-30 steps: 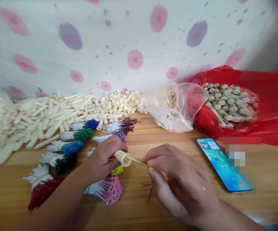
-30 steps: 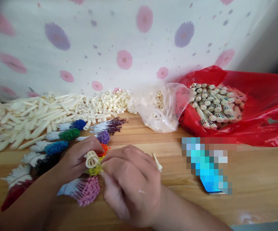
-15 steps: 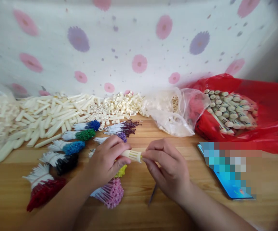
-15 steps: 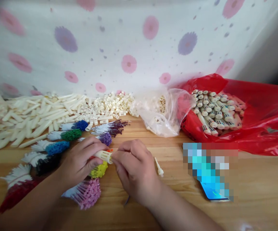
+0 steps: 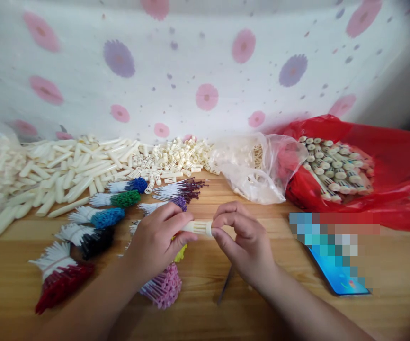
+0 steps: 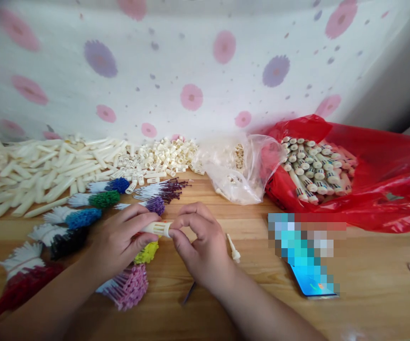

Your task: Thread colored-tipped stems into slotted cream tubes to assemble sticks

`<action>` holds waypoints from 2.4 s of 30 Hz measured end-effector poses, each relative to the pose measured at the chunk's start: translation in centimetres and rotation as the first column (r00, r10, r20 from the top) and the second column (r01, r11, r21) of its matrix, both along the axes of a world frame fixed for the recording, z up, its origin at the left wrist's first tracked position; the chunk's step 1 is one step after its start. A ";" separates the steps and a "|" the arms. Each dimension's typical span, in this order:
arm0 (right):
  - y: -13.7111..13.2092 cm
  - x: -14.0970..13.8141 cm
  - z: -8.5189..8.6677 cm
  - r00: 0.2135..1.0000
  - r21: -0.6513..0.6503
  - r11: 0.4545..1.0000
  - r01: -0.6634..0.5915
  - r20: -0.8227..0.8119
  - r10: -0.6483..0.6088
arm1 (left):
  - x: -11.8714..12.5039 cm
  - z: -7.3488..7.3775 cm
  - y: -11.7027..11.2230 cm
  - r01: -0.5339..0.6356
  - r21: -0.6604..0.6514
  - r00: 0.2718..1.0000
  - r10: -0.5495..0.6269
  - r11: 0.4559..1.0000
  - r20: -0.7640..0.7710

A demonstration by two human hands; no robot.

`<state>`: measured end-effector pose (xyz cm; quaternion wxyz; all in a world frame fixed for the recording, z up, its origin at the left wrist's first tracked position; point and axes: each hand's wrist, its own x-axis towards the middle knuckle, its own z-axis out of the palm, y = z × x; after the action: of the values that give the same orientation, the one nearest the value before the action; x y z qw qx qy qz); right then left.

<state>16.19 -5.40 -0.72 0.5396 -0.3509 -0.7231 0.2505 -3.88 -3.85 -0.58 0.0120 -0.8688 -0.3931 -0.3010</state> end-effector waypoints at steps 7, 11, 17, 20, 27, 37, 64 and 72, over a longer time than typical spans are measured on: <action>0.1 -0.6 -1.0 0.967 -0.214 0.966 -0.145 -0.236 0.093 | -0.1 0.0 -0.1 -0.042 0.059 0.999 0.043 0.997 -0.008; 0.7 -0.4 -1.8 0.939 -0.214 0.961 -0.177 -0.330 0.099 | -0.2 0.2 0.1 -0.050 -0.033 0.998 0.052 0.998 0.041; 0.8 -1.3 -2.0 0.968 -0.175 0.969 -0.174 0.152 0.201 | -1.0 0.0 1.3 -0.169 -0.298 0.932 0.251 0.940 0.263; -0.4 -2.6 -1.8 0.839 -0.168 0.944 -0.285 0.433 0.331 | -0.6 -0.8 1.8 -0.248 -0.289 0.944 0.297 0.925 0.141; -2.5 -4.9 -1.8 0.656 -0.129 0.966 -0.225 0.713 0.248 | 0.7 -2.6 2.1 -0.305 -0.258 0.948 0.319 0.917 0.014; -2.9 -6.5 -2.1 0.630 -0.131 0.991 -0.025 0.768 0.117 | 0.7 -2.6 2.1 -0.316 -0.244 0.947 0.319 0.917 -0.028; -2.4 -7.4 -3.0 0.543 -0.048 0.981 -0.188 0.827 0.144 | 0.6 -2.8 2.5 -0.311 -0.353 0.901 0.392 0.883 0.187; -2.5 -6.5 -2.4 0.547 0.077 0.985 -0.154 0.837 0.020 | 0.4 -3.3 2.5 -0.329 -0.303 0.923 0.372 0.894 0.096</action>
<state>9.65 -7.86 -3.12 0.1432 -0.3521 -0.9245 0.0294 -3.53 -1.30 -3.84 -0.0872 -0.7508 -0.5821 -0.2997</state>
